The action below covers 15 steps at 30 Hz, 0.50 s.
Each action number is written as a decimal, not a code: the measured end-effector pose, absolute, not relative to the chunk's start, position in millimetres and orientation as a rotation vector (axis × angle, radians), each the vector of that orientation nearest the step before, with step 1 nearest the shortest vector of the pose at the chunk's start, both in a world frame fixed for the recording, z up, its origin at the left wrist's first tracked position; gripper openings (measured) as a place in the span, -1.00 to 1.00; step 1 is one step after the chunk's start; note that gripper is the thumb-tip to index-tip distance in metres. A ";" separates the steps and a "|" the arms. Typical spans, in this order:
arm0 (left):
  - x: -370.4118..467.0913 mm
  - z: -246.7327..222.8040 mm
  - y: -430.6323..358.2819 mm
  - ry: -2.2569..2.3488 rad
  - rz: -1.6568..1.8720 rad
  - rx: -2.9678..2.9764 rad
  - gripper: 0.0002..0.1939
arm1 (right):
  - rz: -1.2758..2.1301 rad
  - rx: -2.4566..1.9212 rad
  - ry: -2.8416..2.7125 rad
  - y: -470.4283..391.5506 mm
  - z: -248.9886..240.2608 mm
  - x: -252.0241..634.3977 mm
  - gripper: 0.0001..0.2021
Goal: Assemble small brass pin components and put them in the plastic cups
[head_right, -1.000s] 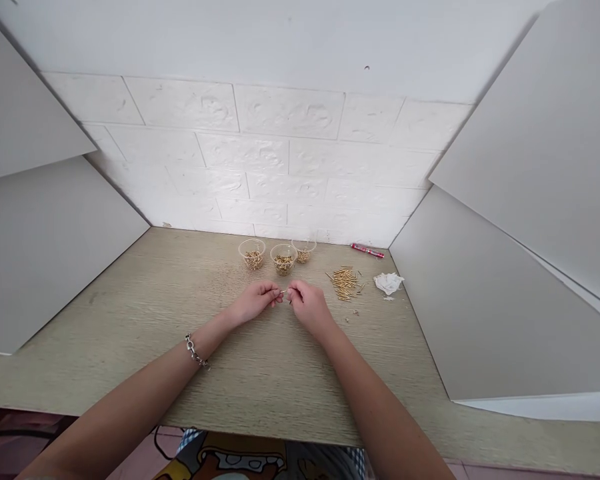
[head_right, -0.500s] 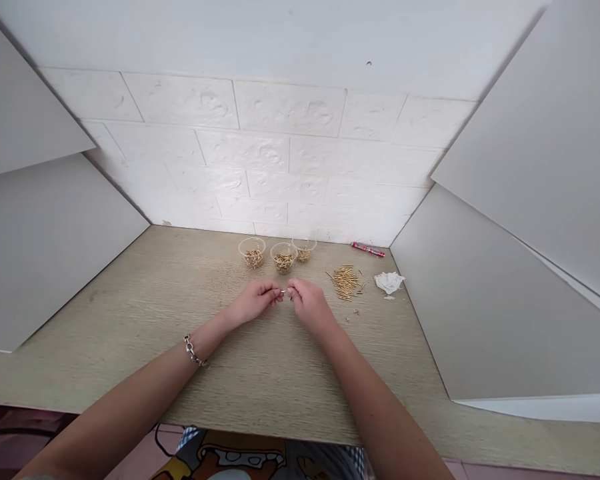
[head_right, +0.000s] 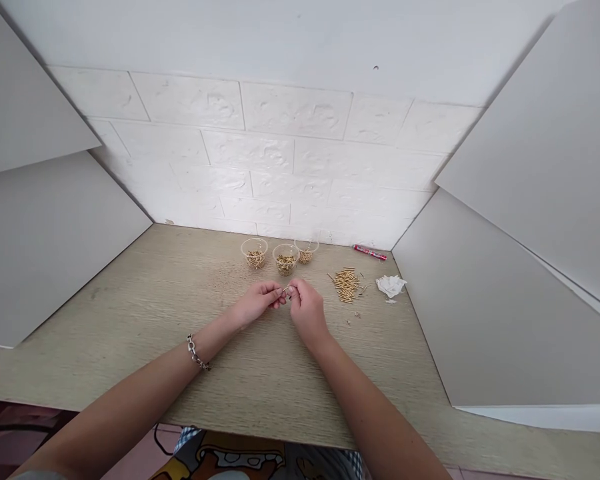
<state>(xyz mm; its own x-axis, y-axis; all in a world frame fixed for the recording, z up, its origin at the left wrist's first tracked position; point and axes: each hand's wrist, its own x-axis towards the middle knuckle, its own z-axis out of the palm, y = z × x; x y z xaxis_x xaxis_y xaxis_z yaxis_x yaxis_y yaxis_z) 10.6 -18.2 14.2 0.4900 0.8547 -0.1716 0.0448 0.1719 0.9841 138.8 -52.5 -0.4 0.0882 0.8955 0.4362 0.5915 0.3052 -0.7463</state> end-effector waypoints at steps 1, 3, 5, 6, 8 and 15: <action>10.9 15.0 -19.1 0.904 0.705 1.269 -0.80 | 0.358 -1.396 -1.627 -52.8 -0.4 138.5 -0.84; 11.1 16.5 -20.2 0.910 0.707 1.264 -0.82 | 0.299 -1.404 -1.677 -52.7 -0.4 138.6 -0.83; 10.9 17.3 -20.6 0.920 0.707 1.283 -0.84 | 0.267 -1.403 -1.723 -52.4 0.1 139.8 -0.83; 10.6 17.5 -20.5 0.926 0.709 1.302 -0.84 | 0.263 -1.403 -1.742 -52.2 0.7 140.9 -0.83; 9.5 17.5 -20.0 0.933 0.698 1.362 -0.84 | 0.289 -1.400 -1.776 -52.0 2.9 144.1 -0.84; 4.8 16.1 -16.9 0.907 0.613 1.489 -0.81 | 0.619 -1.375 -1.752 -51.9 9.0 153.1 -0.87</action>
